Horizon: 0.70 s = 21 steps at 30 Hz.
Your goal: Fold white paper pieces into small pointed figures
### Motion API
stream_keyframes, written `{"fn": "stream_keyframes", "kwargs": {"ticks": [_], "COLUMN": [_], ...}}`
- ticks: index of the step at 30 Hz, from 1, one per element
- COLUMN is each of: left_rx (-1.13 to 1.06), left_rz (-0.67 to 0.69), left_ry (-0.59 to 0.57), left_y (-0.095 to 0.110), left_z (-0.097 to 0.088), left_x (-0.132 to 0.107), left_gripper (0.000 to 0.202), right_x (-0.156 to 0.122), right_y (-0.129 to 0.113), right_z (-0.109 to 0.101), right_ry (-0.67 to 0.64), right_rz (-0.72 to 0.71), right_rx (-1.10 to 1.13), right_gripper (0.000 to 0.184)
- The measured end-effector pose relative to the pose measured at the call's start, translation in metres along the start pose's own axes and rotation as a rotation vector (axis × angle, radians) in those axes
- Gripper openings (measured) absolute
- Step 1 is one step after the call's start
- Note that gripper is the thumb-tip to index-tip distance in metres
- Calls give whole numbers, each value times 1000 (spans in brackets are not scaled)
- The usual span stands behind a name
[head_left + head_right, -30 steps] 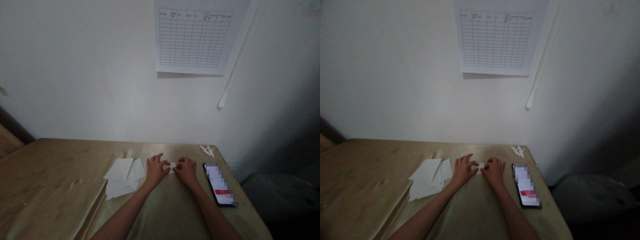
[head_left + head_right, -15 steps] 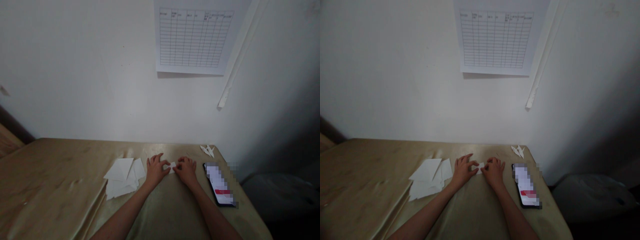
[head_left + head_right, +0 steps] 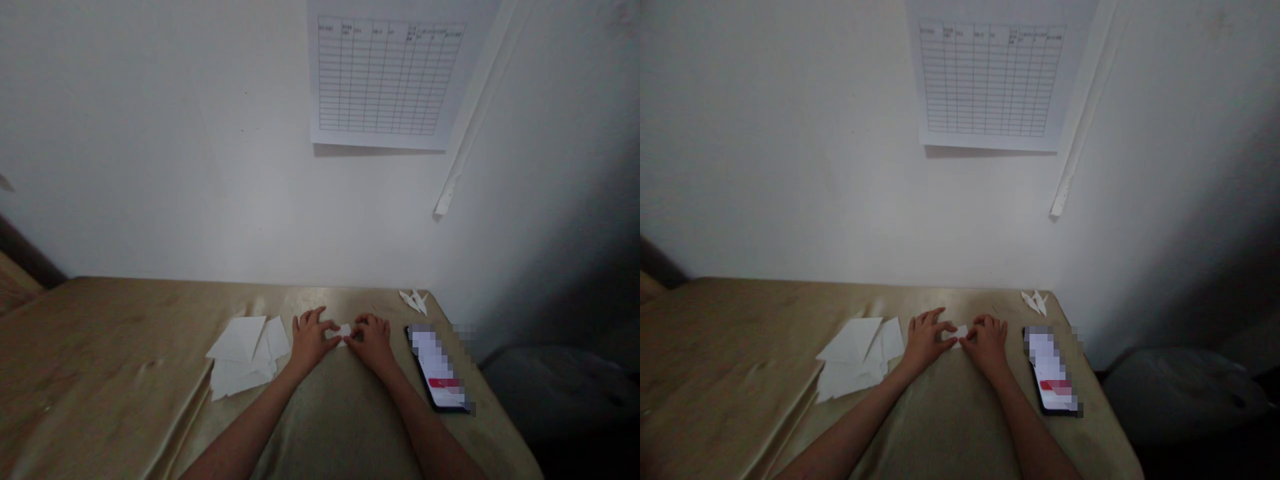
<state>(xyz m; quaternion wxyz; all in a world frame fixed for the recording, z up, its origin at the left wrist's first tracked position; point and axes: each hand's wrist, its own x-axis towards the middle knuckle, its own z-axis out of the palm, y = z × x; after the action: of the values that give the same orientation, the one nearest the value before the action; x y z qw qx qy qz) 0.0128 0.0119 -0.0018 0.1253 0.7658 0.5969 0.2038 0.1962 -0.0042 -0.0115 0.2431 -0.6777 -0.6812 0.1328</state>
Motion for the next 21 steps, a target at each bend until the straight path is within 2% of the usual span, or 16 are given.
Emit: {"fn": "stream_keyframes", "kwargs": {"ticks": [10,21], "left_rx": [-22,-23], "left_rz": [-21,2], "left_ry": [-50,-110], "left_y": [-2,-12], "left_z": [-3,-2], "left_x": [2,7], "left_gripper": [25,28], "right_x": [4,4], "right_y": [8,18], "right_z": [-5,-13], "right_ry": [-59,-114], "right_rz": [-37,-106], "right_rx": [34,85], "right_gripper": [8,17]}}
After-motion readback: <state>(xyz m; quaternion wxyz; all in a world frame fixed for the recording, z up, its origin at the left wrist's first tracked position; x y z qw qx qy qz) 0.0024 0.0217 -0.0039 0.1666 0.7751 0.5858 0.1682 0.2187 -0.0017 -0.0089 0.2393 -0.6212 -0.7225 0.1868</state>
